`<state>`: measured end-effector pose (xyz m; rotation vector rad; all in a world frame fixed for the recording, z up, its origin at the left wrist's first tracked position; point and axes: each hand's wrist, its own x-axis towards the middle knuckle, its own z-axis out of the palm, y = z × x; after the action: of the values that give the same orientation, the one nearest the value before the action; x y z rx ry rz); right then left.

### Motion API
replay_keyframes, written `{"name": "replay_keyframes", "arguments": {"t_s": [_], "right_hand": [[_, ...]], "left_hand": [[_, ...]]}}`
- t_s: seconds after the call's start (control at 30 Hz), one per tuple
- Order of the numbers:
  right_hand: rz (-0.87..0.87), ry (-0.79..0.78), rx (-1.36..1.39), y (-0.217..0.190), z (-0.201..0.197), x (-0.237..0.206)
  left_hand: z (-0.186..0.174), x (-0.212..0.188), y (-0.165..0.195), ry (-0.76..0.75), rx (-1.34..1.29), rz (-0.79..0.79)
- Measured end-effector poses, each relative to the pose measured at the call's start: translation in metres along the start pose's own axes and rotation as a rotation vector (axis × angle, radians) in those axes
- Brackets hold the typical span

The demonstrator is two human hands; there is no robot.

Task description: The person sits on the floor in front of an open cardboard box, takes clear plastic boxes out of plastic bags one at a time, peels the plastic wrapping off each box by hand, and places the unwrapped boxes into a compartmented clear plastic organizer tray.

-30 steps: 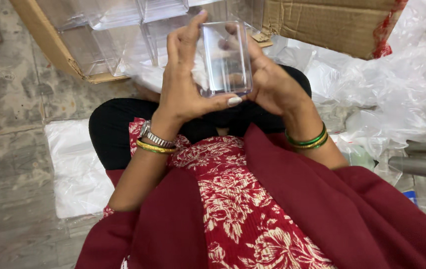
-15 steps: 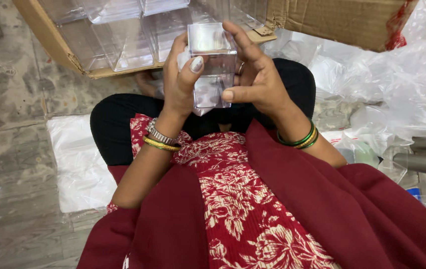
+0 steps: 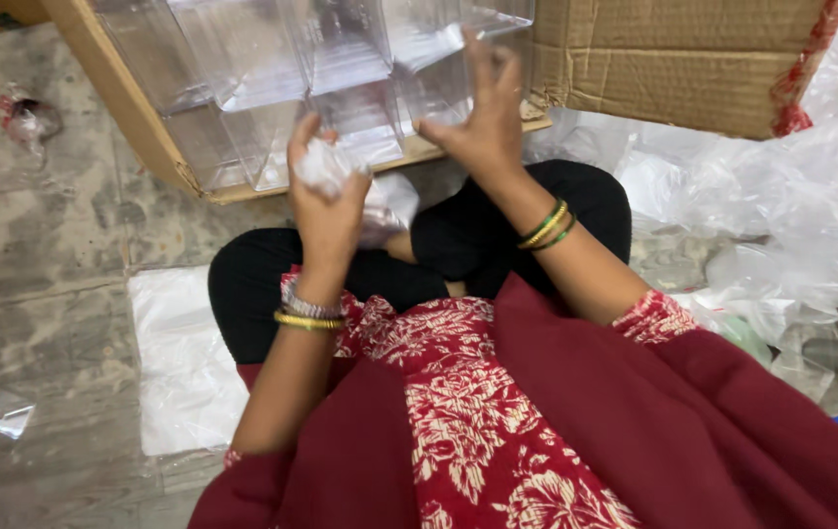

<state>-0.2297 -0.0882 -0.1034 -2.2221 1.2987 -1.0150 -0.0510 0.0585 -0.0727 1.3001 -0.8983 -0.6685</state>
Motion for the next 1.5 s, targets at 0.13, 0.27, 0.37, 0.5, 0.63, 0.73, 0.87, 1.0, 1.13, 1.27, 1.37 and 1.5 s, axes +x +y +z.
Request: {"name": "replay_keyframes", "arguments": {"t_s": [0.13,0.27,0.37,0.5,0.63,0.73,0.87,1.0,1.13,1.27,1.37,1.5], "right_hand": [[0.077,-0.088,0.001,0.008,0.022,0.000],[-0.039,-0.020,-0.180,-0.005,0.009,-0.011],[-0.176,0.041,0.043,-0.027,-0.013,-0.033],[0.023,-0.353,0.819,-0.054,-0.036,-0.065],[0.085,-0.320,1.019,-0.067,-0.046,-0.071],[0.122,-0.237,1.051,-0.073,-0.054,-0.068],[0.136,-0.259,1.188,-0.080,-0.070,-0.066],[0.212,-0.427,1.297,-0.080,-0.076,-0.062],[0.184,-0.293,1.329,-0.077,-0.066,-0.059],[0.276,-0.139,1.254,-0.064,-0.059,-0.063],[0.340,-0.135,1.203,-0.053,-0.049,-0.076],[0.439,-0.295,1.211,-0.047,-0.012,-0.095]], "left_hand": [[-0.002,-0.014,0.013,0.029,-0.130,-0.075],[-0.001,-0.018,0.028,-0.041,0.035,0.075],[0.002,-0.023,0.039,-0.103,-0.018,0.100],[0.016,-0.029,0.050,-0.143,-0.241,-0.069],[0.023,-0.033,0.056,-0.164,-0.570,-0.096],[0.017,-0.034,0.059,-0.158,-0.618,-0.097],[0.002,-0.033,0.059,-0.074,-0.524,-0.093],[-0.006,-0.036,0.053,-0.095,-0.327,-0.110],[-0.005,-0.048,0.049,-0.258,-0.214,-0.058],[-0.004,-0.046,0.050,-0.150,-0.391,-0.078],[-0.009,-0.043,0.048,-0.101,-0.333,-0.019],[-0.019,-0.038,0.037,0.065,-0.209,-0.093]]}}
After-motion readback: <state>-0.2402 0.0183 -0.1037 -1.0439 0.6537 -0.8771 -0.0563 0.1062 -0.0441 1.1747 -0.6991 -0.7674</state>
